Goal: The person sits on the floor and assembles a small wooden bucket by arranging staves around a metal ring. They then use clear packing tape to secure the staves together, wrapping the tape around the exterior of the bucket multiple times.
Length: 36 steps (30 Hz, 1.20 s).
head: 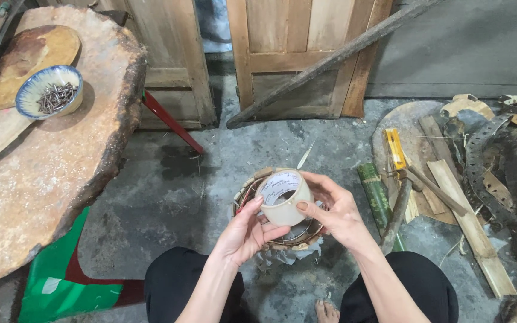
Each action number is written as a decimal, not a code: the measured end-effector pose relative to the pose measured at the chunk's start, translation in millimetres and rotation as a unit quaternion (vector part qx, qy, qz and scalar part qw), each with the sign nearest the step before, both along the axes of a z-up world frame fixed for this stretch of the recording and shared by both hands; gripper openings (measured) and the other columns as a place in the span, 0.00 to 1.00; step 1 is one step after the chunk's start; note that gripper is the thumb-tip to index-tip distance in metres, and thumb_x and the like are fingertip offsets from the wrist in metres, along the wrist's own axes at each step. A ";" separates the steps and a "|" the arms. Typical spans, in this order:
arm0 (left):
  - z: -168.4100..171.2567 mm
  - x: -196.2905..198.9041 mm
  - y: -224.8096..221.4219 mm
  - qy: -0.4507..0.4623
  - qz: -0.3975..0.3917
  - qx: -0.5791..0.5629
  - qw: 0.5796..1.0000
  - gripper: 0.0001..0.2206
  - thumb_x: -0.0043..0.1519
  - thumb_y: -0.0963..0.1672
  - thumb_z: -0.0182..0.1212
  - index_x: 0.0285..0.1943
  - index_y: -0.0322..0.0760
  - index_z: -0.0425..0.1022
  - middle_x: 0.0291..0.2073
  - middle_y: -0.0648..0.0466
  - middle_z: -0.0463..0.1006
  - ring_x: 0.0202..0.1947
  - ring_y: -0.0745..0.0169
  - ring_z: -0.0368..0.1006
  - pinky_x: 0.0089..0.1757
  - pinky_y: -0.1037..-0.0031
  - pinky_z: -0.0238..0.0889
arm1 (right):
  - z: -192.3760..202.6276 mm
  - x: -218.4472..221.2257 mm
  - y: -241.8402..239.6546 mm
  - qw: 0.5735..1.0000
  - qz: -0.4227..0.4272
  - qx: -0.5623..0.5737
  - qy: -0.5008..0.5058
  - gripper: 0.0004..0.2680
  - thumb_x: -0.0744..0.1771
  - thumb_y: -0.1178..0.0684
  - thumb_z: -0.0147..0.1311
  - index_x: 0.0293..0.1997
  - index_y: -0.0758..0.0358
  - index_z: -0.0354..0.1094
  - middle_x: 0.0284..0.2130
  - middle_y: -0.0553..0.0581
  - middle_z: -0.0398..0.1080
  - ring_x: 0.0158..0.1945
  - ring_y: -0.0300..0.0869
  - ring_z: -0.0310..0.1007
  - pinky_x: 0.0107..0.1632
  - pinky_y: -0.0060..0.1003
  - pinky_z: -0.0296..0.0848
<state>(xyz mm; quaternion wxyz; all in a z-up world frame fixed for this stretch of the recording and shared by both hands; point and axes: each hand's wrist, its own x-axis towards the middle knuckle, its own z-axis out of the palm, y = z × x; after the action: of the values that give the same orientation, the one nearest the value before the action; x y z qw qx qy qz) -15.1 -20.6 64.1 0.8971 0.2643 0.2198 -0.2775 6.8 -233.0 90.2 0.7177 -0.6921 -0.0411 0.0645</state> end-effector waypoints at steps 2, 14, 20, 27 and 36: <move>4.1 0.1 -0.7 0.005 0.001 0.000 1.000 0.25 0.62 0.51 0.63 0.59 0.27 0.69 0.49 0.32 0.76 0.50 0.30 0.77 0.51 0.47 0.72 | 10.2 -1.4 -0.5 1.000 0.005 -0.010 -0.002 0.24 0.60 0.57 0.70 0.64 0.62 0.70 0.53 0.60 0.77 0.54 0.41 0.74 0.61 0.42 0.71; 0.4 3.7 5.6 0.033 0.013 0.005 0.999 0.27 0.61 0.52 0.64 0.58 0.25 0.68 0.47 0.33 0.78 0.47 0.35 0.79 0.50 0.50 0.73 | 40.6 -8.5 -1.6 0.980 0.069 -0.154 -0.104 0.25 0.61 0.60 0.65 0.67 0.64 0.64 0.54 0.65 0.77 0.55 0.46 0.77 0.61 0.51 0.69; 0.0 4.6 8.8 0.034 0.015 0.033 0.999 0.27 0.62 0.53 0.63 0.58 0.25 0.69 0.46 0.32 0.79 0.45 0.36 0.79 0.48 0.51 0.75 | 32.8 -5.8 -3.3 0.981 0.073 -0.138 -0.116 0.24 0.61 0.63 0.64 0.65 0.66 0.66 0.53 0.67 0.78 0.57 0.50 0.77 0.60 0.52 0.72; 1.5 5.5 7.9 0.041 0.025 0.047 0.998 0.28 0.61 0.53 0.63 0.57 0.23 0.69 0.46 0.31 0.79 0.45 0.34 0.79 0.48 0.51 0.75 | 46.0 -8.4 0.2 0.978 0.081 -0.145 -0.127 0.21 0.64 0.57 0.61 0.65 0.72 0.65 0.52 0.74 0.75 0.55 0.60 0.77 0.56 0.54 0.76; -2.5 1.4 3.7 -0.008 0.026 0.092 0.995 0.23 0.63 0.49 0.62 0.59 0.27 0.68 0.47 0.28 0.78 0.45 0.26 0.77 0.47 0.43 0.73 | 24.4 -3.1 -2.1 0.981 0.051 -0.131 -0.138 0.20 0.62 0.59 0.64 0.61 0.70 0.69 0.49 0.73 0.77 0.53 0.60 0.79 0.55 0.55 0.78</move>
<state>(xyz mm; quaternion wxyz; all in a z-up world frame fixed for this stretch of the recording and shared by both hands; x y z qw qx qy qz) -13.8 -16.9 61.5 0.8777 0.3419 0.2445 -0.2303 3.7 -235.1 114.6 0.6043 -0.7792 -0.1659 0.0101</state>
